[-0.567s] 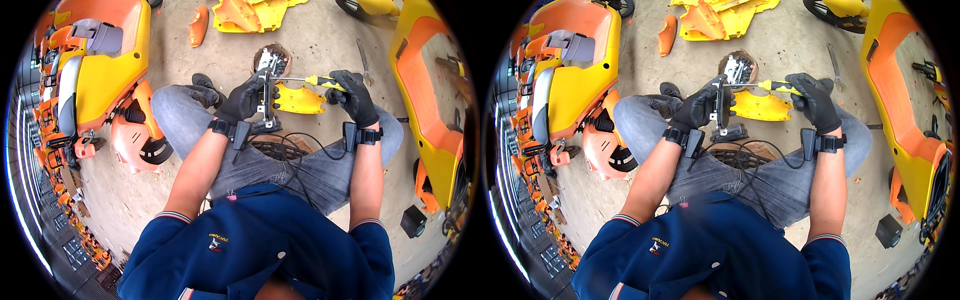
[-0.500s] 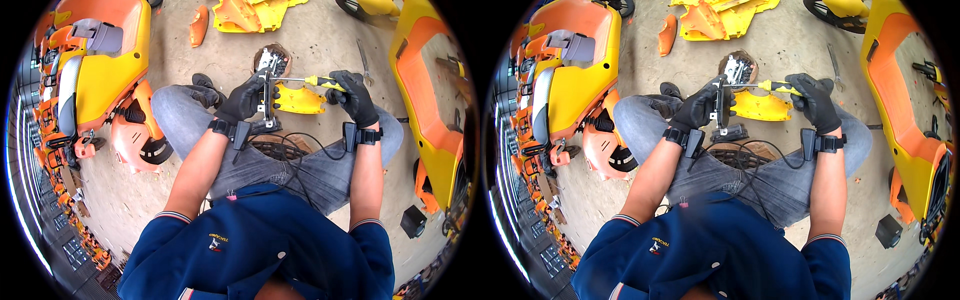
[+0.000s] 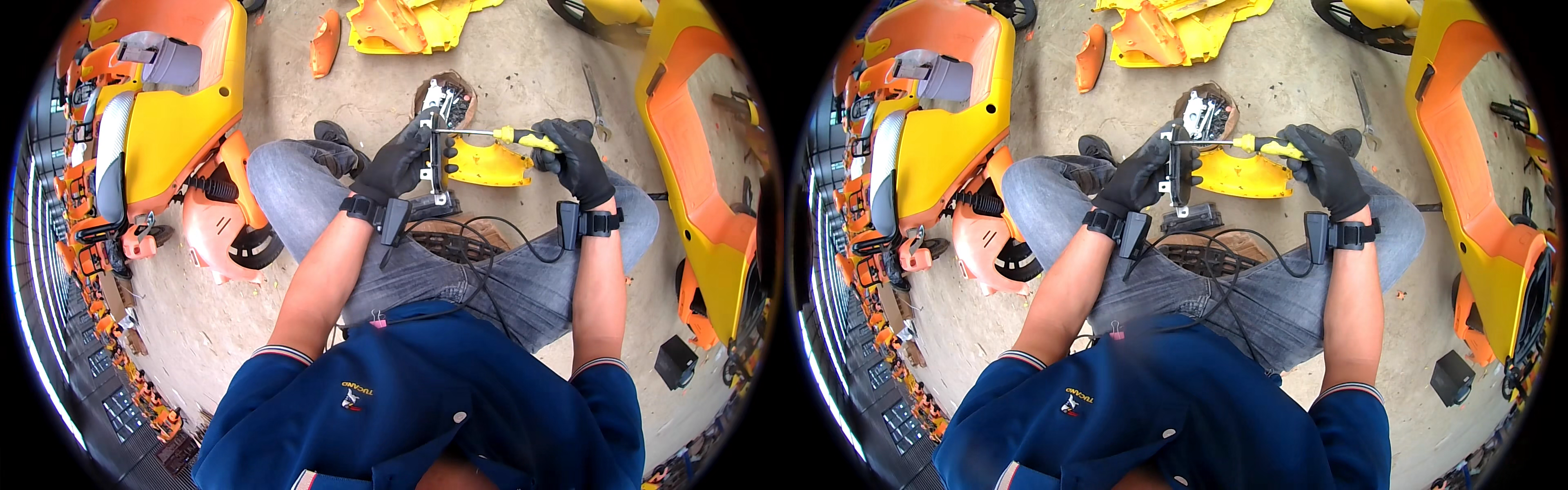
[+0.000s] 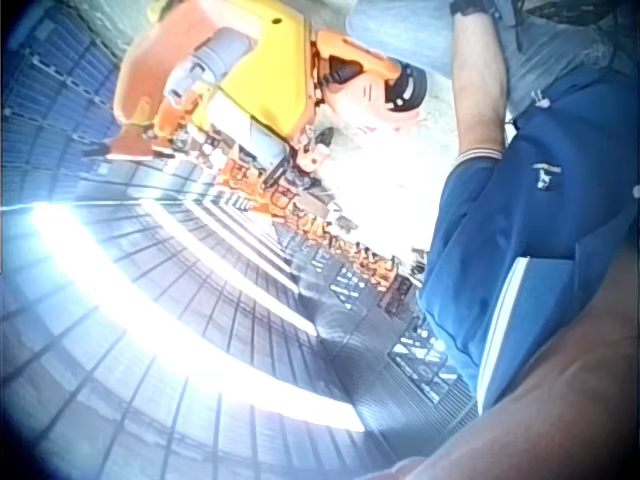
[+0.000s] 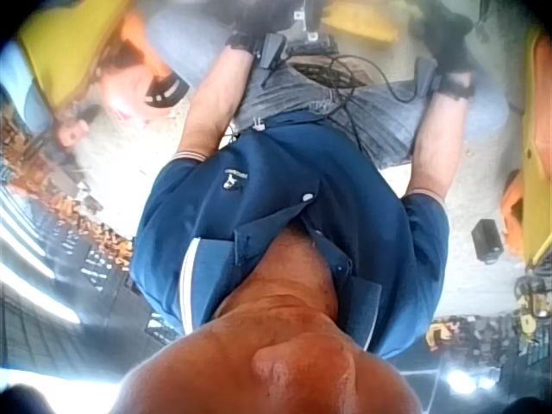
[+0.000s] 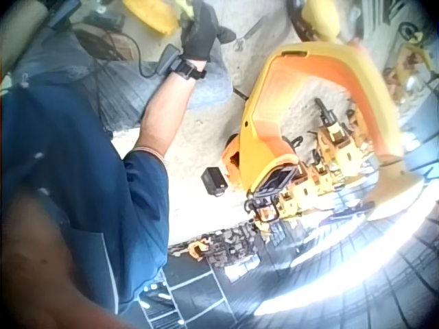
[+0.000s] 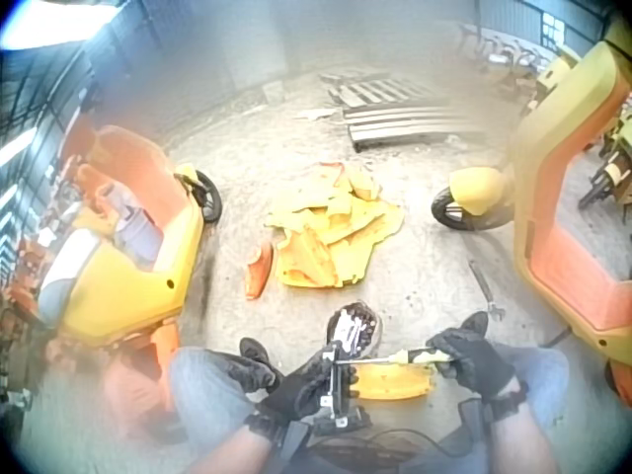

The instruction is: The person sits on the floor and assembles a small metal bracket onto an orange plastic scooter part using a screwdriver. They then pick up a yellow plastic part and continue working on the metal bracket, tightening screws.

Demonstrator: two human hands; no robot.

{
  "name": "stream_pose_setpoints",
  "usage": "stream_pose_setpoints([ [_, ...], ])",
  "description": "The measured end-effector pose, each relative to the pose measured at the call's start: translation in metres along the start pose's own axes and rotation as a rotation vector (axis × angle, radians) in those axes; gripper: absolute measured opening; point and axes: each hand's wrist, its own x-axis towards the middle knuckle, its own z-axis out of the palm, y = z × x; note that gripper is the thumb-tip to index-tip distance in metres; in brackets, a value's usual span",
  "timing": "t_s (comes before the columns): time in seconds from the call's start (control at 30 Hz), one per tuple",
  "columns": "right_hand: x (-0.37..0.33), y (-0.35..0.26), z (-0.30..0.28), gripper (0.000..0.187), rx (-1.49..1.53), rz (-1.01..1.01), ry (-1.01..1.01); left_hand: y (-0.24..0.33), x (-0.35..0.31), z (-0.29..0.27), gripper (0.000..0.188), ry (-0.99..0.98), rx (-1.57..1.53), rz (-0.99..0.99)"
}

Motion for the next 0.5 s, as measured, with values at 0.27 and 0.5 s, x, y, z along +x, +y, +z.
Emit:
stream_pose_setpoints([
  [0.27, 0.003, -0.022, 0.002, 0.042, 0.420, 0.657, -0.029, 0.005, 0.002, 0.007, 0.058, 0.011, 0.090, 0.091],
  [0.5, 0.000, -0.016, -0.005, 0.042, 0.471, 0.702, -0.126, 0.009, -0.002, 0.007, 0.060, 0.029, 0.173, 0.085],
])
